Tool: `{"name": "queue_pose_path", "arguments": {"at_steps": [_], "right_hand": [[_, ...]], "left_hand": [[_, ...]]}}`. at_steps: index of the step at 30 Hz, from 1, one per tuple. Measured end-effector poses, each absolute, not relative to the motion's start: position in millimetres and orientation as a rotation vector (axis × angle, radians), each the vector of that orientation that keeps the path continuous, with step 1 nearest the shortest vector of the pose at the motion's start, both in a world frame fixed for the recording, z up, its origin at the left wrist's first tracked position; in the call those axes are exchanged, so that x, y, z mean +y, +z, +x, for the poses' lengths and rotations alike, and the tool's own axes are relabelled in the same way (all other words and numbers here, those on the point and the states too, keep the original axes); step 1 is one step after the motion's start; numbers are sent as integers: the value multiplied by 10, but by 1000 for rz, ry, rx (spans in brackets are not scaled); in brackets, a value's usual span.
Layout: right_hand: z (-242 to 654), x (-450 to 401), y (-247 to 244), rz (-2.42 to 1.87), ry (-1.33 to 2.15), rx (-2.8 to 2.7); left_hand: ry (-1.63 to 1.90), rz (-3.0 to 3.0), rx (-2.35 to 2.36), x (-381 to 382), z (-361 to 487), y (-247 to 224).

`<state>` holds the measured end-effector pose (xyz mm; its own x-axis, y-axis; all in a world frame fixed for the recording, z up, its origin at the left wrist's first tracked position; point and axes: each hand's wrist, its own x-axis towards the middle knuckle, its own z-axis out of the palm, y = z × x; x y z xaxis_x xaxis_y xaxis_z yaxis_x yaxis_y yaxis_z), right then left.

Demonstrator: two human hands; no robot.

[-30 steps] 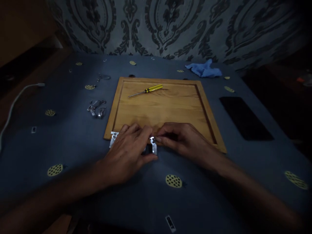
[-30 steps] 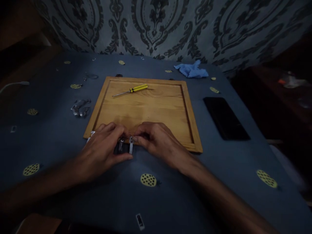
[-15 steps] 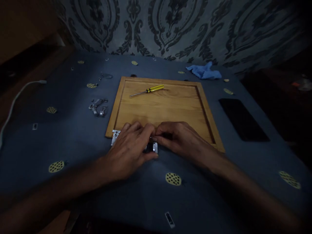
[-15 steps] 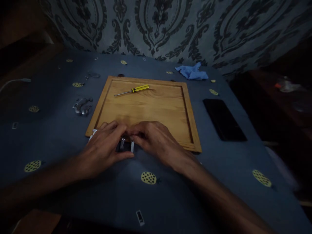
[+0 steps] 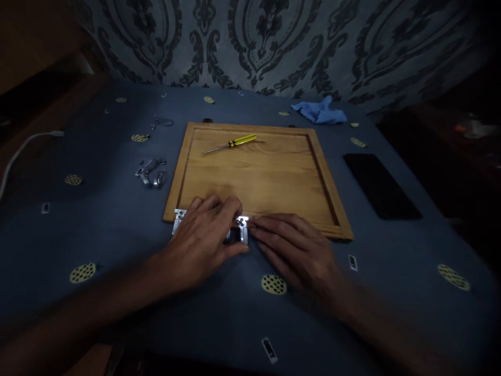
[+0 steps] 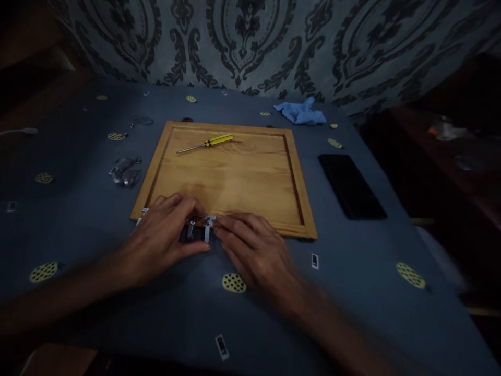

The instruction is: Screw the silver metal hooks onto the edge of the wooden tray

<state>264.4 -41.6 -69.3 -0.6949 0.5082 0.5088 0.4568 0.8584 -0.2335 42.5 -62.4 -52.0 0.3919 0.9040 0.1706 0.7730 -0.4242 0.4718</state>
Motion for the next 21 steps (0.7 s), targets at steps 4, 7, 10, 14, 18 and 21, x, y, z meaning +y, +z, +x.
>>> {"name": "queue_pose_path", "arguments": {"at_steps": [4, 7, 10, 14, 18, 21], "right_hand": [[2654, -380, -796, -641, 68, -2479], [2673, -354, -844, -620, 78, -2519], [2703, -356, -874, -648, 101, -2564], [2718, -373, -913, -637, 112, -2553], [2697, -387, -943, -663, 125, -2533], [2675, -385, -933, -661, 121, -2540]], "left_hand": [[559, 2330, 1477, -626, 427, -511], [564, 2337, 1470, -630, 427, -505], [583, 2345, 1467, -633, 429, -504], [561, 2324, 1485, -631, 433, -508], [517, 2308, 1520, -630, 432, -511], [473, 2301, 1517, -630, 395, -497]]}}
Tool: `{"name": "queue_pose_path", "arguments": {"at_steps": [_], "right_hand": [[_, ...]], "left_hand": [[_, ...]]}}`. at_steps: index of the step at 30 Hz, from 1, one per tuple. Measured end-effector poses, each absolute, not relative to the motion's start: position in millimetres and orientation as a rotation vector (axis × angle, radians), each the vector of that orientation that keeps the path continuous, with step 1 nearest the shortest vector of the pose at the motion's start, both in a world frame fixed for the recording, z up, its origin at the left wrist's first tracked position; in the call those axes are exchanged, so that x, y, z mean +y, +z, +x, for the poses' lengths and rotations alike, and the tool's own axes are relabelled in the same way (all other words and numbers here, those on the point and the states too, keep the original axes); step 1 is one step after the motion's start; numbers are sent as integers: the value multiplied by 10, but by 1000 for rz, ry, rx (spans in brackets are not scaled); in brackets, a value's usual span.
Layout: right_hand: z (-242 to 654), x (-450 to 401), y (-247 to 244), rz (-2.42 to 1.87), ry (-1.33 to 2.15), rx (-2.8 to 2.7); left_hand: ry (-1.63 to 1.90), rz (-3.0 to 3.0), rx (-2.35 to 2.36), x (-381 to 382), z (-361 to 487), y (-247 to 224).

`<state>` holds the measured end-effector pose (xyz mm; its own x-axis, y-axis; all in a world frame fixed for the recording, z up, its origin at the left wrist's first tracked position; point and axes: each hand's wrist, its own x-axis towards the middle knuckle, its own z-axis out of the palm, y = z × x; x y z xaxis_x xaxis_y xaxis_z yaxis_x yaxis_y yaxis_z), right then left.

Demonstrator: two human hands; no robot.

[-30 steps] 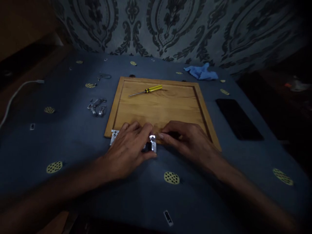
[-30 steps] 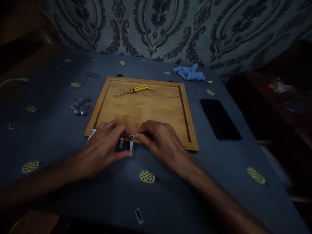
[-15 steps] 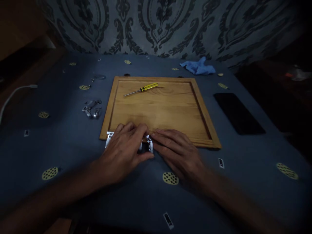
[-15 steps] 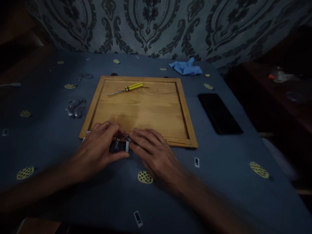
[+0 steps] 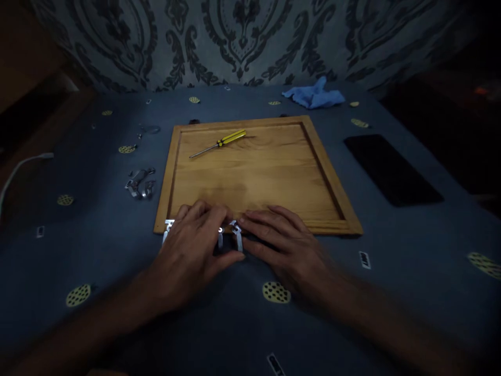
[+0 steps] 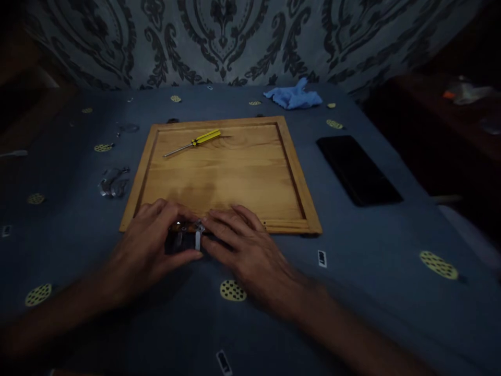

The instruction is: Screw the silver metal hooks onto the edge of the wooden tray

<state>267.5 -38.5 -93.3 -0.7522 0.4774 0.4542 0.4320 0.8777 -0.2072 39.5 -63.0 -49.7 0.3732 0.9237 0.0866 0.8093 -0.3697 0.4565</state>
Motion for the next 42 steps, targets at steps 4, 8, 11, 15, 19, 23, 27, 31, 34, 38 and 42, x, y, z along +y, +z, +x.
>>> {"name": "queue_pose_path", "arguments": {"at_steps": [4, 8, 11, 15, 19, 23, 27, 31, 34, 38, 42], "right_hand": [[2650, -372, -894, -658, 145, -2530], [2627, -368, -889, -645, 131, -2474], [2611, -371, -910, -664, 134, -2456], [2598, -365, -940, -663, 151, -2460], [2597, -355, -980, -647, 102, -2452], [2599, -361, -1022, -648, 95, -2435], [2602, -360, -1026, -644, 105, -2445], [2600, -357, -1025, -622, 119, -2436], [2593, -363, -1034, -630, 106, -2436], [2581, -366, -1038, -640, 72, -2423], [2582, -354, -1027, -628, 52, -2425]], "left_hand": [[523, 2153, 1404, -580, 293, -436], [561, 2125, 1336, -463, 249, -351], [521, 2229, 1368, -390, 280, -306], [440, 2285, 1420, -338, 329, -278], [382, 2260, 1469, -283, 366, -244], [288, 2243, 1440, -206, 405, -225], [287, 2234, 1369, -158, 419, -250], [335, 2231, 1381, -155, 404, -293], [374, 2229, 1402, -157, 393, -322], [398, 2203, 1406, -162, 393, -347], [426, 2207, 1406, -186, 393, -351]]}}
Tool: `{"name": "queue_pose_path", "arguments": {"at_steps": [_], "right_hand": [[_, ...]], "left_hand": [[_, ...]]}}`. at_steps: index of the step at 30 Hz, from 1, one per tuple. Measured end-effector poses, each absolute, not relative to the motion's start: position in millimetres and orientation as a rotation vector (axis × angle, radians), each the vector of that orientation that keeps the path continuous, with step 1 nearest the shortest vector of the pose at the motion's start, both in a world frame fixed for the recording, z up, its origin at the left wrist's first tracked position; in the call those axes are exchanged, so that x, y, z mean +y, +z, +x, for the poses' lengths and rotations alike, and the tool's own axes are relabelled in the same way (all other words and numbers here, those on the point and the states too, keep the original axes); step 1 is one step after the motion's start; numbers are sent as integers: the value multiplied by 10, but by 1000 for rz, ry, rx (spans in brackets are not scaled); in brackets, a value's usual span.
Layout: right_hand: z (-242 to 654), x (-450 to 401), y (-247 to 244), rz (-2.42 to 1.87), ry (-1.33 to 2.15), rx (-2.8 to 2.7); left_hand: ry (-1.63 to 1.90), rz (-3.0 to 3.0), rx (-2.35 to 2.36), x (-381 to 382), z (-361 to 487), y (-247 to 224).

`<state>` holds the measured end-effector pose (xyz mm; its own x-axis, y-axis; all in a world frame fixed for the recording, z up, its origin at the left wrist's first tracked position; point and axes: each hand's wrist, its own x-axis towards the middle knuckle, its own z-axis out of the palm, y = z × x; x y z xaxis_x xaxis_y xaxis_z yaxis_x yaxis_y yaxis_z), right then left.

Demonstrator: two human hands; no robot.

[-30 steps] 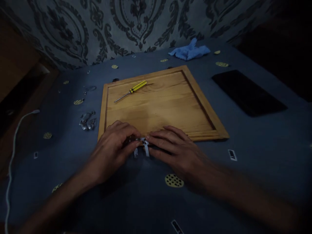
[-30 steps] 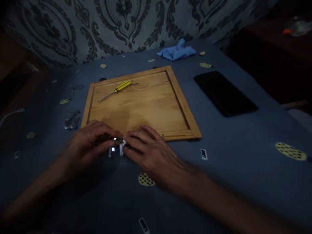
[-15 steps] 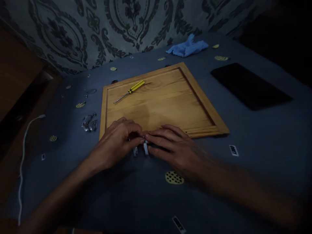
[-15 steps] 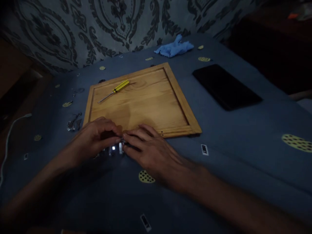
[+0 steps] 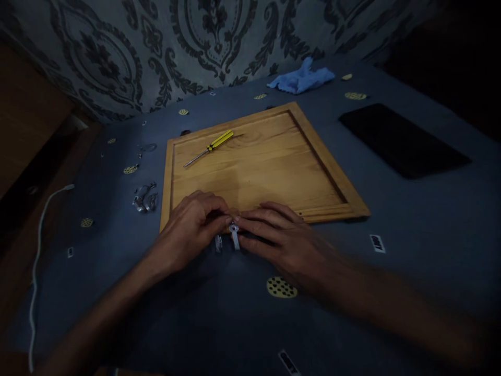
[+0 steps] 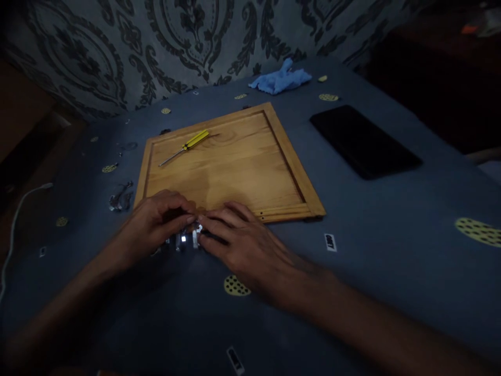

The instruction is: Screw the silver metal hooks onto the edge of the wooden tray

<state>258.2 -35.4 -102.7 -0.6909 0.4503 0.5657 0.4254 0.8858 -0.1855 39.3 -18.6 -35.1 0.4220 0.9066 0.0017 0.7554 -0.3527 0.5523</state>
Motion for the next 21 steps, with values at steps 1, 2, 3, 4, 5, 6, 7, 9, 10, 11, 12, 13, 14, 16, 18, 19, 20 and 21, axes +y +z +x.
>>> {"name": "queue_pose_path", "arguments": {"at_steps": [1, 2, 3, 4, 5, 6, 7, 9, 10, 11, 12, 13, 14, 16, 18, 19, 20, 21], "right_hand": [[2585, -352, -1025, -626, 55, -2427], [2588, -352, -1025, -625, 60, -2428], [2592, -353, -1026, -630, 64, -2424], [2596, -356, -1028, -632, 71, -2426], [2599, -359, -1031, -633, 79, -2428], [2600, -362, -1034, -637, 83, -2430], [2600, -364, -1038, -641, 83, -2430], [2594, -363, -1043, -635, 73, -2421], [2589, -361, -1044, -625, 60, -2410], [2584, -357, -1044, -616, 47, -2397], [2579, -353, -1043, -610, 36, -2385], [2576, -348, -1041, -609, 31, -2379], [2573, -345, -1037, -612, 27, -2374], [2573, -340, -1027, -620, 27, -2384], [2577, -338, -1015, -604, 22, -2403], [2580, -338, -1010, -602, 22, -2402], [2581, -339, -1005, -605, 23, -2400], [2581, -339, -1000, -610, 24, -2403]], "left_hand": [[439, 2205, 1407, -195, 391, -348], [452, 2198, 1409, -206, 387, -343], [461, 2188, 1410, -217, 383, -336], [466, 2175, 1410, -229, 379, -329], [466, 2161, 1410, -240, 377, -321], [465, 2147, 1410, -250, 376, -315], [463, 2131, 1411, -258, 377, -312], [459, 2105, 1415, -266, 385, -315], [462, 2097, 1415, -265, 391, -323], [465, 2094, 1411, -263, 397, -333], [468, 2093, 1407, -259, 403, -344], [472, 2092, 1405, -256, 406, -355], [475, 2092, 1403, -253, 409, -364], [469, 2084, 1402, -257, 407, -372], [470, 2079, 1395, -274, 400, -369], [475, 2078, 1391, -286, 394, -365], [483, 2075, 1391, -298, 388, -361], [491, 2069, 1396, -309, 381, -358]]}}
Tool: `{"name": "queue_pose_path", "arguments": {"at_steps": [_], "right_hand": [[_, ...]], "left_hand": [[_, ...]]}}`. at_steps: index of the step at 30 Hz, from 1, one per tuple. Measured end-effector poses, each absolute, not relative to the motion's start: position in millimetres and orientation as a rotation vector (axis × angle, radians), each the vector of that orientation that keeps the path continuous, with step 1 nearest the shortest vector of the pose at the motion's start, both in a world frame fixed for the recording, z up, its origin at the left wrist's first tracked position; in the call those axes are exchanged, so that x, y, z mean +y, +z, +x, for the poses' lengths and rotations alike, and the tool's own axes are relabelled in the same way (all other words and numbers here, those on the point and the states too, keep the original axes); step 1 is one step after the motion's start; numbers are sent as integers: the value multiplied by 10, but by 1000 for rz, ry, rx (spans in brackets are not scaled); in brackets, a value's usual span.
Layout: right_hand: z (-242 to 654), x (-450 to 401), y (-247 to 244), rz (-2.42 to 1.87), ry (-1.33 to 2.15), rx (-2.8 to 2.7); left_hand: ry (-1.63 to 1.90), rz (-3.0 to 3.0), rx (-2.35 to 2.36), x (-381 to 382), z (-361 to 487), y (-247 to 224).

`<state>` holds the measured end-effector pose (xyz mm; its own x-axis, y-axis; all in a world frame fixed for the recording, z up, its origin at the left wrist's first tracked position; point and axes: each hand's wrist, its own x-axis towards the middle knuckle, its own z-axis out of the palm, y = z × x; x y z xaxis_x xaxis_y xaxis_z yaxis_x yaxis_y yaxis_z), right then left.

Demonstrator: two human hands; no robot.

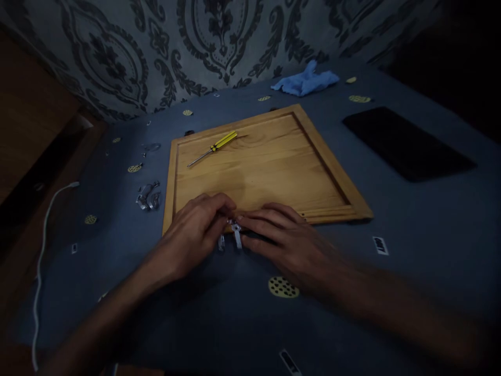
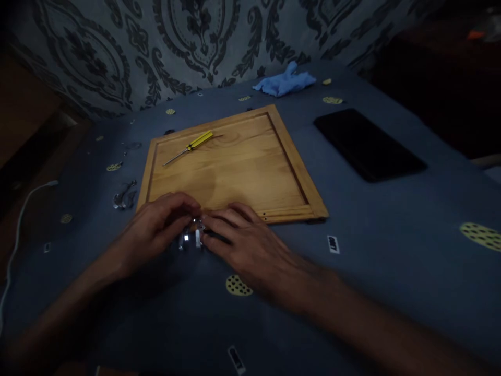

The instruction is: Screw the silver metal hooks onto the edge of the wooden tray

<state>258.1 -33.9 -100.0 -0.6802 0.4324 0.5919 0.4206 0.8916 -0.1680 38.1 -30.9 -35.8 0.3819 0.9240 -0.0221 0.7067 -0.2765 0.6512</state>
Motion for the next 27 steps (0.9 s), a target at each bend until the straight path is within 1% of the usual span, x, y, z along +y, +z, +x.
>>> {"name": "queue_pose_path", "arguments": {"at_steps": [8, 15, 22, 27], "right_hand": [[2591, -338, -989, -617, 10, -2414], [2606, -320, -1006, -580, 29, -2424], [2603, -318, -1017, -587, 61, -2440], [2595, -334, -1028, -575, 21, -2406]], "left_hand": [[468, 2019, 1383, -312, 339, -372], [445, 2113, 1385, -315, 339, -328], [298, 2325, 1333, -315, 349, -244], [267, 2327, 1373, -326, 385, -235]]}}
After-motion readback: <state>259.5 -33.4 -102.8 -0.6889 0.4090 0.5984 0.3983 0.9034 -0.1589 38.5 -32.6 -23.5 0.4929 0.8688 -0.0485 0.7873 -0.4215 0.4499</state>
